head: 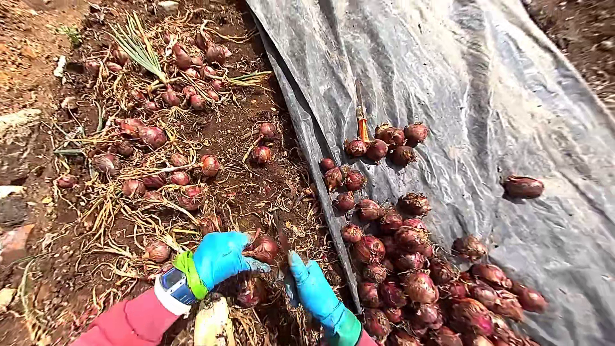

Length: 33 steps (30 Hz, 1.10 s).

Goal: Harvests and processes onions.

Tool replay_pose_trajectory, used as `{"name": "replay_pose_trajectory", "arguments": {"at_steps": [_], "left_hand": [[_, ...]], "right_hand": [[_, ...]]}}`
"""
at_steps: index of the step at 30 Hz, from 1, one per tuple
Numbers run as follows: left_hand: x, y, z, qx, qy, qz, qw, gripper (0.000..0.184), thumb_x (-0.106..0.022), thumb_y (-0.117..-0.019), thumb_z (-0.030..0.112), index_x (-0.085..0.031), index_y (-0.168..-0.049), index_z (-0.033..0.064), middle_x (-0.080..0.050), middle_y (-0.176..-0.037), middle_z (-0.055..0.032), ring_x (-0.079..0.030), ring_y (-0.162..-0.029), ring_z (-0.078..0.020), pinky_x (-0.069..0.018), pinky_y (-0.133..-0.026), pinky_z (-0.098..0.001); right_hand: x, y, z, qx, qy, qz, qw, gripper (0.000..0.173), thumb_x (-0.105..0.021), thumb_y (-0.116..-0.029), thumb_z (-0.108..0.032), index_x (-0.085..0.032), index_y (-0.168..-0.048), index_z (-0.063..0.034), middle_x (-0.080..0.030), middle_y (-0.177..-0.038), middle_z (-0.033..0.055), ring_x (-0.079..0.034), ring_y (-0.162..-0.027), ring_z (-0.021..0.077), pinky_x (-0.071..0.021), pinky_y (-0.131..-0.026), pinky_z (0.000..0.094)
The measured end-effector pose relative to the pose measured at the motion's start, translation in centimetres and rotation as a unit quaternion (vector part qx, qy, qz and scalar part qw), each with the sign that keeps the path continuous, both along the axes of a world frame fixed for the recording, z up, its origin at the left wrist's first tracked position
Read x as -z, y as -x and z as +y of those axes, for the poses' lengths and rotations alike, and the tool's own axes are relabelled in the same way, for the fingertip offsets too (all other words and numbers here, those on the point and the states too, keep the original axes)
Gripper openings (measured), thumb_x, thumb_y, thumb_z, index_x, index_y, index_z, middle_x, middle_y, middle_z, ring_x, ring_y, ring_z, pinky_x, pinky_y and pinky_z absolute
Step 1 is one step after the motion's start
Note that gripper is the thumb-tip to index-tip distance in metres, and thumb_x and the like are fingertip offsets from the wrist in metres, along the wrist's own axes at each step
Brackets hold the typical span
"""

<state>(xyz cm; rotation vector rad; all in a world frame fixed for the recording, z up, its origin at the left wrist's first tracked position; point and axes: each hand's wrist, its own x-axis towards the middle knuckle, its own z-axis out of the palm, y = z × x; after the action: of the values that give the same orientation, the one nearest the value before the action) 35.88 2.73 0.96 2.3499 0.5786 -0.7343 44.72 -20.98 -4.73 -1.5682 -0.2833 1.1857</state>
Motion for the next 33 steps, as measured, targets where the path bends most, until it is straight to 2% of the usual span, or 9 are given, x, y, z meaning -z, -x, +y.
{"name": "replay_pose_trajectory", "arguments": {"at_steps": [3,7,9,13,17,19,22,27,33], "left_hand": [[0.9,0.6,-0.1,-0.135,-0.002,-0.083,0.987,0.043,-0.084,-0.0784,0.058,-0.077,-0.101,0.0212,-0.076,-0.094,0.0008,-0.072,-0.092,-0.0170,-0.0591,-0.086,-0.0497],[-2.7,-1.2,-5.8,0.151,0.044,0.017,0.987,0.030,-0.060,-0.0997,0.038,-0.073,-0.110,0.0127,-0.073,-0.107,-0.0096,-0.069,-0.105,-0.0296,-0.0539,-0.091,-0.0577],[-2.9,-2.3,-6.9,0.188,0.038,-0.006,0.982,0.025,-0.058,-0.1010,0.030,-0.073,-0.115,0.0146,-0.074,-0.111,-0.0100,-0.069,-0.107,-0.0315,-0.0535,-0.089,-0.0601],[-0.7,-3.3,-0.9,0.017,-0.142,-0.130,0.981,0.018,-0.069,-0.0939,0.029,-0.078,-0.108,0.0230,-0.076,-0.107,-0.0059,-0.071,-0.106,-0.0292,-0.0555,-0.089,-0.0603],[4.4,-1.3,-3.2,0.239,-0.159,-0.203,0.936,0.008,-0.072,-0.0881,0.025,-0.078,-0.092,0.0230,-0.075,-0.095,-0.0021,-0.067,-0.107,-0.0266,-0.0485,-0.103,-0.0529],[9.0,0.1,-4.7,0.326,-0.147,-0.104,0.928,0.018,-0.068,-0.0920,0.013,-0.077,-0.107,0.0172,-0.068,-0.128,-0.0140,-0.055,-0.131,-0.0395,-0.0393,-0.113,-0.0624],[14.1,4.1,-1.0,0.217,-0.144,-0.066,0.963,0.028,-0.068,-0.0888,-0.001,-0.078,-0.110,0.0142,-0.051,-0.156,-0.0131,-0.034,-0.151,-0.0415,-0.0320,-0.119,-0.0646],[9.9,7.2,4.4,-0.152,-0.153,-0.034,0.976,0.033,-0.068,-0.0908,0.004,-0.071,-0.123,0.0069,-0.060,-0.144,-0.0157,-0.060,-0.129,-0.0364,-0.0513,-0.105,-0.0593],[8.2,4.1,6.5,-0.103,-0.169,0.157,0.968,0.062,-0.073,-0.0892,0.040,-0.053,-0.144,0.0174,-0.073,-0.117,-0.0161,-0.071,-0.105,-0.0405,-0.0561,-0.087,-0.0656]], "right_hand": [[0.9,1.2,-1.8,0.028,0.021,0.022,0.999,0.080,-0.027,-0.0992,-0.076,-0.063,-0.081,-0.0067,-0.057,-0.058,0.0063,-0.056,-0.045,0.0191,-0.0521,-0.043,0.0364],[1.0,1.6,-3.4,-0.147,0.092,-0.047,0.984,0.087,-0.022,-0.0912,-0.086,-0.064,-0.079,-0.0111,-0.062,-0.065,0.0039,-0.061,-0.055,0.0184,-0.0544,-0.054,0.0408],[-0.6,0.7,-4.1,-0.066,0.054,-0.071,0.994,0.084,-0.024,-0.0939,-0.083,-0.064,-0.078,-0.0109,-0.062,-0.062,0.0034,-0.060,-0.052,0.0172,-0.0535,-0.051,0.0382],[-1.9,-2.7,-6.4,0.263,0.004,-0.098,0.960,0.083,-0.014,-0.0994,-0.076,-0.061,-0.086,-0.0083,-0.056,-0.057,0.0079,-0.056,-0.045,0.0211,-0.0540,-0.043,0.0407],[0.7,-3.7,-6.2,0.252,0.050,-0.070,0.964,0.086,-0.012,-0.0996,-0.075,-0.061,-0.089,-0.0058,-0.058,-0.060,0.0109,-0.058,-0.046,0.0237,-0.0553,-0.043,0.0420],[1.8,-1.4,-4.9,0.198,0.053,-0.030,0.978,0.083,-0.012,-0.1039,-0.068,-0.061,-0.084,-0.0043,-0.060,-0.060,0.0098,-0.059,-0.046,0.0222,-0.0551,-0.044,0.0396],[3.6,2.2,-4.0,0.143,0.056,0.040,0.987,0.087,-0.009,-0.1022,-0.070,-0.060,-0.079,-0.0040,-0.061,-0.060,0.0090,-0.060,-0.046,0.0212,-0.0555,-0.044,0.0375],[5.4,6.0,-5.8,0.103,0.097,0.106,0.984,0.091,-0.005,-0.0997,-0.073,-0.061,-0.079,-0.0041,-0.063,-0.063,0.0110,-0.061,-0.048,0.0232,-0.0558,-0.046,0.0388],[4.9,7.5,-9.0,0.179,0.095,0.144,0.969,0.087,-0.001,-0.1051,-0.061,-0.059,-0.085,-0.0002,-0.062,-0.060,0.0130,-0.062,-0.048,0.0253,-0.0572,-0.047,0.0409]]}}
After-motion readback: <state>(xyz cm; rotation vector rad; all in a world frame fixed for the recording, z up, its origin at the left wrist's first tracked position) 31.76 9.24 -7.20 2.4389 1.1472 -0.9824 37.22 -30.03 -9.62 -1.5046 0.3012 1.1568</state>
